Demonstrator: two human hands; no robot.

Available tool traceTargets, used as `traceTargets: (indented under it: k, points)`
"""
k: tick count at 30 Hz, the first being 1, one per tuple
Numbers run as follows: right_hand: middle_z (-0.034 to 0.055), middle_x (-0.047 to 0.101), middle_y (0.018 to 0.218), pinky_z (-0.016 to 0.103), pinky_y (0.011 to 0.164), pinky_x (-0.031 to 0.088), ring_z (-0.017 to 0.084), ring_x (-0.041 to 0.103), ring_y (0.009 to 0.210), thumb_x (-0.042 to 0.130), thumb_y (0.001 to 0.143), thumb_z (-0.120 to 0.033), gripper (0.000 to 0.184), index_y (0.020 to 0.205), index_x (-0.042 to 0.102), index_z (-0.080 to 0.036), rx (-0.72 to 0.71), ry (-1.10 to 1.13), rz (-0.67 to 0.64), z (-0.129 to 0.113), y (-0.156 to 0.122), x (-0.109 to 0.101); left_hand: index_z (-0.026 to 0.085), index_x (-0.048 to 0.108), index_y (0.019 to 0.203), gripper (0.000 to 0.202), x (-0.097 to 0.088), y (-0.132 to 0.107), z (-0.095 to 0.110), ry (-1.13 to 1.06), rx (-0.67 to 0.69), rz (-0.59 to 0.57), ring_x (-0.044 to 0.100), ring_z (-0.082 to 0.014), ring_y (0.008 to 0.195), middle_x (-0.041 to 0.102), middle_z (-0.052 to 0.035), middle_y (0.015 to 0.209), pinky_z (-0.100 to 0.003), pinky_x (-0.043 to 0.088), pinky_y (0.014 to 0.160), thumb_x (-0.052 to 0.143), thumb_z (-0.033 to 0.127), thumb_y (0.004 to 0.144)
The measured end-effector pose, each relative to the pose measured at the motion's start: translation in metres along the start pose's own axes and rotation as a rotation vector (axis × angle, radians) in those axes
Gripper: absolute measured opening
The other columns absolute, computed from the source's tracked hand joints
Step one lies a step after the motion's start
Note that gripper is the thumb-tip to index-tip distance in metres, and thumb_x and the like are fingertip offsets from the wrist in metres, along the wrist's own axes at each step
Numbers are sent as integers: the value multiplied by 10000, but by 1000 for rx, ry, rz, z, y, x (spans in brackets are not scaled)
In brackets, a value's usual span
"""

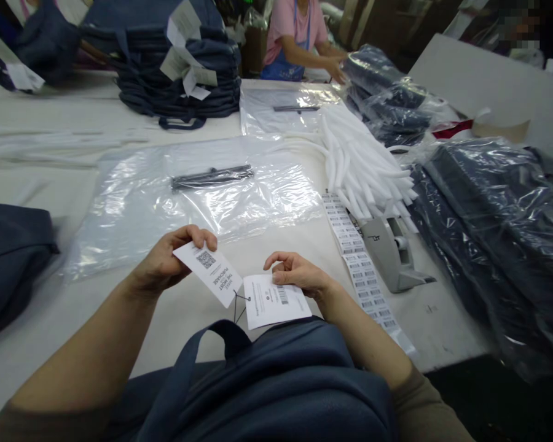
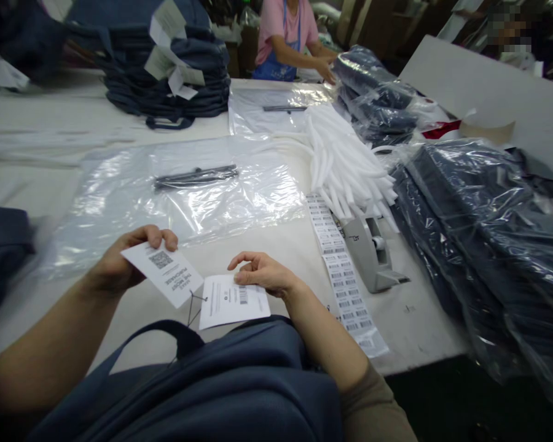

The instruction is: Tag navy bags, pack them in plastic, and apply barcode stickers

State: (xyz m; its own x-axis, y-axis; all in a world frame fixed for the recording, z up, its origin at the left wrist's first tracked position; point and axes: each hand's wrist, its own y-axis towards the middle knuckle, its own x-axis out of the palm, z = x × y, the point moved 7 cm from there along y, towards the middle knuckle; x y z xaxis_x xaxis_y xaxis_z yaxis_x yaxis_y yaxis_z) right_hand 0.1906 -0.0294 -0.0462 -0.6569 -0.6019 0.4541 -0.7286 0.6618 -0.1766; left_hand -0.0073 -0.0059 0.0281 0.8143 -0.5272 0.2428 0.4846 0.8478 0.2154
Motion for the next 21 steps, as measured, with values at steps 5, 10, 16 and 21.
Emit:
traceTargets:
  k: [5,10,16,21]
  points:
    - [-99,519,500,149,386,434,72,530,419,828,632,-331,373,871,599,-160,-41,-3,30,-2,-3,-2,157,589,719,254,-12,-2,-4,350,-168,268,500,-71,457,570,10,606,-128,414,400,813,268,674]
    - [-108,480,471,145,386,422,62,506,407,829,622,-309,327,809,609,-156,-52,-10,65,-5,-6,-5,222,633,998,306,-8,-5,-3,335,-306,303,375,-33,350,496,64,510,-95,294,316,759,344,747]
    - [-94,520,476,153,351,398,81,521,388,835,584,-335,358,784,597,-157,3,-30,138,2,-3,-15,185,701,927,398,-1,-11,-8,106,-404,101,652,-138,695,699,-64,865,-172,541,630,874,288,585]
    - [-108,493,460,155,358,390,73,499,376,830,580,-317,358,797,594,-158,36,-63,160,3,-2,-16,202,675,904,344,5,-6,-3,237,-370,107,631,-123,688,682,-24,820,-186,520,639,850,213,609]
